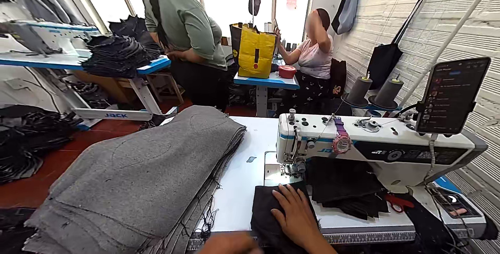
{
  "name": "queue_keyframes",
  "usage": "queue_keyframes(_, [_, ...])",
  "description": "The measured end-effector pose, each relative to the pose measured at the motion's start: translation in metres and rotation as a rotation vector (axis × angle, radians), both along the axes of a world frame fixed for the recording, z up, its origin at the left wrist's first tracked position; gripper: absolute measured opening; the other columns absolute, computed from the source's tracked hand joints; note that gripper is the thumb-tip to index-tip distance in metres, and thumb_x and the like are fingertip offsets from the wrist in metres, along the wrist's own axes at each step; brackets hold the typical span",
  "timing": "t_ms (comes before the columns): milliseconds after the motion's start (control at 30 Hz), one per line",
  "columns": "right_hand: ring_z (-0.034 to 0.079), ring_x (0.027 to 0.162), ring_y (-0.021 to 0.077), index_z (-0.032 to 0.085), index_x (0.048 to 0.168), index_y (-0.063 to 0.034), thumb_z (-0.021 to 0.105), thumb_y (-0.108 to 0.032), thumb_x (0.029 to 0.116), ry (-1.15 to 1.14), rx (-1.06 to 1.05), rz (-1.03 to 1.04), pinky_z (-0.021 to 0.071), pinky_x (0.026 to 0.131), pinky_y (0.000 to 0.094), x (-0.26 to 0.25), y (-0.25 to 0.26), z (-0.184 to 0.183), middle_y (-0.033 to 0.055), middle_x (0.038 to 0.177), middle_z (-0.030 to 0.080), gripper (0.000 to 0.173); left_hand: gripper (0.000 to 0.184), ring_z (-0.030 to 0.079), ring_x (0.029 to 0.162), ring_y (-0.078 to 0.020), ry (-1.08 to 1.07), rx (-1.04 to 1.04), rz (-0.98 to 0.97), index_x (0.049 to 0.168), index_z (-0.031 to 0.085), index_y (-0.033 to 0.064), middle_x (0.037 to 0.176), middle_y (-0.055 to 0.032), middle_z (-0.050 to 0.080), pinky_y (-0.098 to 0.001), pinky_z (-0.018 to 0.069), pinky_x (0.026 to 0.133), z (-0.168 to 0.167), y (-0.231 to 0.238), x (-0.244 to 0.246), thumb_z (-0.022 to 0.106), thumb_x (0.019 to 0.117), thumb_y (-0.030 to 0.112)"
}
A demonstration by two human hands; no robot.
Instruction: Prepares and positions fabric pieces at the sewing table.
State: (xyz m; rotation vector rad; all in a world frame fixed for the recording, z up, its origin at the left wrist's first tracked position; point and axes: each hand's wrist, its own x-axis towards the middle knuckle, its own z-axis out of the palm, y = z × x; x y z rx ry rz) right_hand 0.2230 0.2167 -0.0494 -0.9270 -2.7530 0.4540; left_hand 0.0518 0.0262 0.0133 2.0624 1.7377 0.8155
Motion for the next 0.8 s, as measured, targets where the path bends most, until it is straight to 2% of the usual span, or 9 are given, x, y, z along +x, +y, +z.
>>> queue_keyframes(33, [0.032, 0.154, 0.0254, 0.052, 0.152, -0.0238, 0.04, -0.053, 0.1059, 0.032, -0.022, 0.022, 0.0188, 0.126, 0.0555, -0.002, 0.003, 0.001, 0.0022, 0.162, 0.044, 0.056, 0.029, 0.073, 0.076, -0.0276, 0.113, 0.097, 0.149, 0.106, 0.077, 0.0089, 0.092, -0.0121, 0.074, -0.0494, 0.0607, 0.064, -0.007, 0.016, 0.0, 0.058, 0.1029, 0.031])
queue_keyframes(100, [0.04, 0.149, 0.0254, 0.063, 0.141, -0.0149, 0.055, -0.043, 0.1026, 0.223, -0.1, 0.071, 0.0251, 0.126, 0.0498, 0.001, 0.009, -0.002, 0.0075, 0.154, 0.053, 0.049, 0.028, 0.076, 0.083, -0.0267, 0.259, 0.177, 0.321, 0.116, 0.077, 0.0174, 0.113, -0.0069, 0.075, -0.0492, 0.0617, 0.063, -0.033, 0.046, -0.006, 0.062, 0.0991, 0.035])
queue_keyframes(200, [0.055, 0.135, 0.0279, 0.071, 0.125, -0.0041, 0.071, -0.026, 0.0932, 0.505, -0.206, -0.087, 0.0458, 0.113, 0.0419, 0.016, 0.015, 0.001, 0.0184, 0.142, 0.059, 0.038, 0.033, 0.075, 0.097, -0.0243, 0.147, 0.124, 0.286, 0.103, 0.079, 0.0165, 0.118, -0.0031, 0.075, -0.0517, 0.0621, 0.074, -0.056, 0.053, -0.012, 0.06, 0.1003, 0.044])
queue_keyframes(267, [0.058, 0.133, 0.0309, 0.068, 0.13, -0.0042, 0.073, -0.035, 0.0922, 0.391, -0.172, -0.261, 0.0501, 0.108, 0.0457, 0.028, 0.018, 0.005, 0.0193, 0.146, 0.056, 0.049, 0.033, 0.075, 0.099, -0.0217, 0.086, 0.142, 0.278, 0.094, 0.08, 0.0158, 0.116, -0.0013, 0.076, -0.0505, 0.0621, 0.075, -0.06, 0.046, -0.011, 0.062, 0.1, 0.042])
queue_keyframes(367, [0.058, 0.133, 0.033, 0.06, 0.142, -0.0067, 0.068, -0.053, 0.0928, 0.13, -0.136, -0.372, 0.0509, 0.102, 0.0546, 0.032, 0.013, 0.016, 0.0159, 0.153, 0.052, 0.068, 0.022, 0.076, 0.098, -0.0204, 0.102, 0.178, 0.355, 0.096, 0.079, 0.0183, 0.121, 0.0004, 0.075, -0.0486, 0.0624, 0.07, -0.064, 0.039, -0.006, 0.07, 0.0944, 0.039])
queue_keyframes(500, [0.057, 0.129, 0.0374, 0.054, 0.146, -0.0036, 0.076, -0.042, 0.089, 0.05, -0.162, -0.394, 0.0489, 0.105, 0.0503, 0.019, 0.004, 0.036, 0.0219, 0.138, 0.059, 0.072, 0.036, 0.077, 0.088, -0.0268, 0.188, 0.155, 0.459, 0.112, 0.075, 0.0162, 0.134, -0.0038, 0.069, -0.0492, 0.06, 0.058, -0.066, 0.034, 0.0, 0.071, 0.0924, 0.046])
queue_keyframes(600, [0.053, 0.135, 0.0347, 0.05, 0.15, -0.0043, 0.079, -0.04, 0.0873, -0.034, -0.281, -0.417, 0.0435, 0.112, 0.0478, 0.016, 0.01, 0.05, 0.0201, 0.143, 0.057, 0.078, 0.039, 0.076, 0.083, -0.0257, 0.207, 0.184, 0.469, 0.113, 0.076, 0.0162, 0.131, -0.0042, 0.07, -0.0471, 0.0593, 0.056, -0.068, 0.029, 0.004, 0.069, 0.093, 0.049])
queue_keyframes(733, [0.06, 0.125, 0.0347, 0.06, 0.136, -0.003, 0.078, -0.045, 0.0878, -0.185, -0.388, -0.393, 0.0473, 0.105, 0.0529, 0.02, 0.015, 0.064, 0.0193, 0.132, 0.063, 0.066, 0.036, 0.073, 0.068, -0.0242, 0.228, 0.224, 0.471, 0.11, 0.079, 0.0204, 0.127, -0.0049, 0.072, -0.0455, 0.0574, 0.05, -0.074, 0.023, 0.007, 0.069, 0.0925, 0.05])
queue_keyframes(800, [0.057, 0.127, 0.0362, 0.061, 0.133, -0.0004, 0.076, -0.044, 0.0903, -0.249, -0.42, -0.355, 0.0463, 0.105, 0.0537, 0.022, 0.016, 0.068, 0.0214, 0.136, 0.059, 0.063, 0.035, 0.071, 0.064, -0.0248, 0.227, 0.226, 0.477, 0.111, 0.078, 0.0208, 0.124, -0.0069, 0.072, -0.0452, 0.0562, 0.048, -0.076, 0.021, 0.009, 0.069, 0.0924, 0.05])
